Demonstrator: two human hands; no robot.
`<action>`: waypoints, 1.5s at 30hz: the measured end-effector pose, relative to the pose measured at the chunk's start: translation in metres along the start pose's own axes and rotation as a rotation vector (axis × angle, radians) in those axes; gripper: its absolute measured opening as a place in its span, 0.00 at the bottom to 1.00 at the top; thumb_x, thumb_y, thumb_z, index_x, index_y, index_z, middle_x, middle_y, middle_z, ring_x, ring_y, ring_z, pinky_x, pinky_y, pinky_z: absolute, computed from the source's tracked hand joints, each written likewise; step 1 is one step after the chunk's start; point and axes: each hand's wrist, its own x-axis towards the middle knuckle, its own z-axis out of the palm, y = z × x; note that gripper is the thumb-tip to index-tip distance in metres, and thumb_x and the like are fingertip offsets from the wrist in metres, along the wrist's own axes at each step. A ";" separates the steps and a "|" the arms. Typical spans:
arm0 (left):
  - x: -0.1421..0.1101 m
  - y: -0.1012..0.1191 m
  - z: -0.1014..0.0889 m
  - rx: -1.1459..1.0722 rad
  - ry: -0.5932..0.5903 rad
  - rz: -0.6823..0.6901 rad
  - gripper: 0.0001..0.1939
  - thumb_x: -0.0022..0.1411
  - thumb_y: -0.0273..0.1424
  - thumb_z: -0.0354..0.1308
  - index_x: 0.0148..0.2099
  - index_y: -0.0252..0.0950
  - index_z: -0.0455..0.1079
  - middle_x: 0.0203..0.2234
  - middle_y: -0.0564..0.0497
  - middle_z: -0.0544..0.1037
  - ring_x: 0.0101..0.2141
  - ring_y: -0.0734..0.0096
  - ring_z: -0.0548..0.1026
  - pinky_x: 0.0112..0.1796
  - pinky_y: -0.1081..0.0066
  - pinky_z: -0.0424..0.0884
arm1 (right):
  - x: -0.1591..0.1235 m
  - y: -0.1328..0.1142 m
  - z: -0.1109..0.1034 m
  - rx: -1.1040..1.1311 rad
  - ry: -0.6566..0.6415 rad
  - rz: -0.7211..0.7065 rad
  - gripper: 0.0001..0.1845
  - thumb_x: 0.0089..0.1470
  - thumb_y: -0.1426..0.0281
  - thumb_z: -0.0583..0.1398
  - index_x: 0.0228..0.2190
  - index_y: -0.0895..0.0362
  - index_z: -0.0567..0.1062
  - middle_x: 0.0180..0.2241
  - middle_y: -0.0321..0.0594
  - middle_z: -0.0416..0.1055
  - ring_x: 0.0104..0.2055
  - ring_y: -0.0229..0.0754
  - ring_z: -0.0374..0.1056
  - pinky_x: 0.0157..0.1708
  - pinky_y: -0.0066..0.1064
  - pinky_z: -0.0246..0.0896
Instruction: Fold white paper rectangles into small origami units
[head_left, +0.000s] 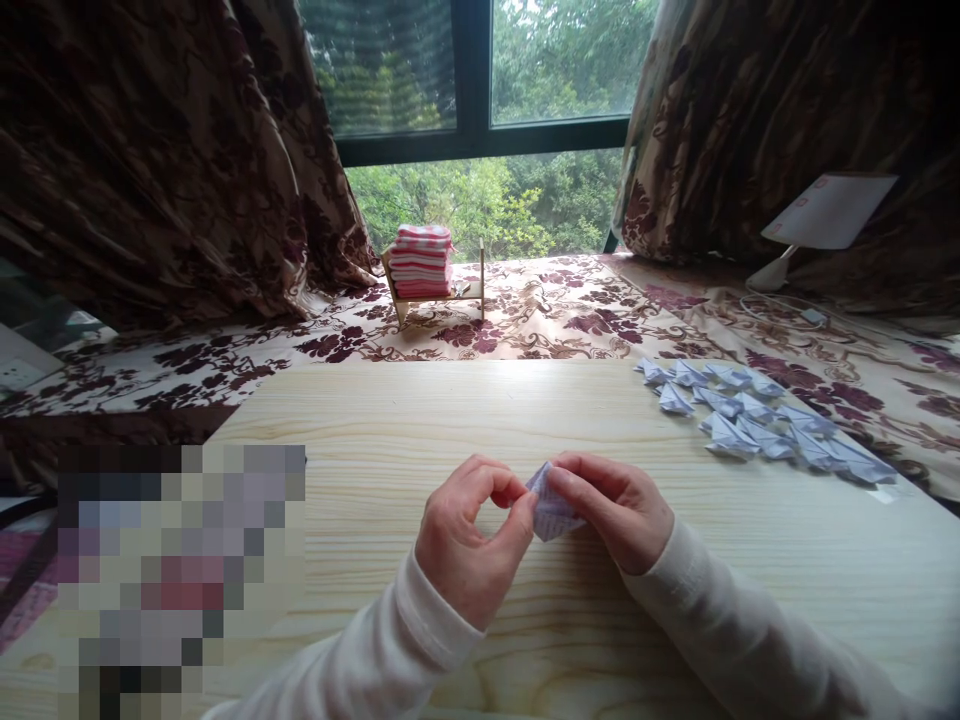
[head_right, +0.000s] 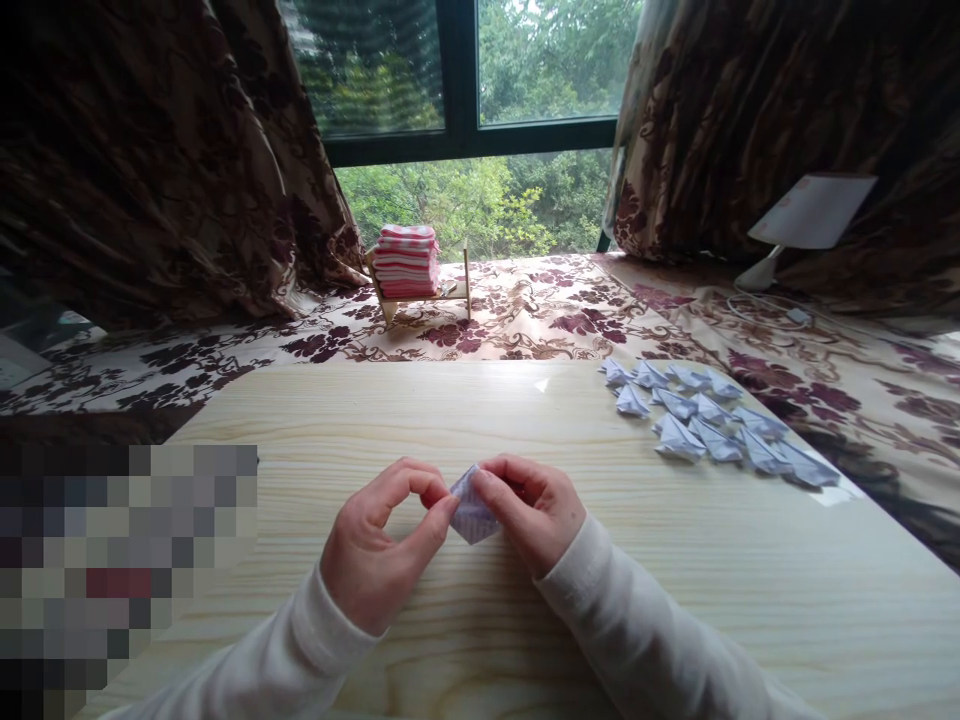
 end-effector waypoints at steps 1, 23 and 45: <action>0.000 0.000 0.000 0.001 -0.004 -0.008 0.06 0.54 0.24 0.54 0.24 0.34 0.64 0.22 0.52 0.68 0.27 0.73 0.68 0.31 0.72 0.65 | 0.000 0.002 -0.001 0.000 -0.009 -0.007 0.13 0.47 0.61 0.62 0.24 0.59 0.74 0.22 0.35 0.68 0.24 0.32 0.61 0.25 0.24 0.59; -0.002 0.002 0.001 0.023 -0.048 -0.062 0.05 0.51 0.25 0.54 0.24 0.34 0.65 0.20 0.52 0.70 0.24 0.73 0.68 0.29 0.71 0.65 | 0.003 0.001 -0.015 -0.366 -0.252 -0.390 0.02 0.50 0.73 0.57 0.27 0.58 0.71 0.24 0.36 0.68 0.25 0.33 0.62 0.24 0.24 0.59; -0.004 0.006 0.003 0.026 -0.064 -0.156 0.02 0.49 0.26 0.55 0.27 0.34 0.68 0.20 0.54 0.72 0.23 0.74 0.71 0.29 0.74 0.68 | 0.001 0.000 -0.011 -0.404 -0.220 -0.349 0.09 0.53 0.67 0.55 0.25 0.58 0.69 0.23 0.36 0.66 0.25 0.34 0.62 0.23 0.25 0.60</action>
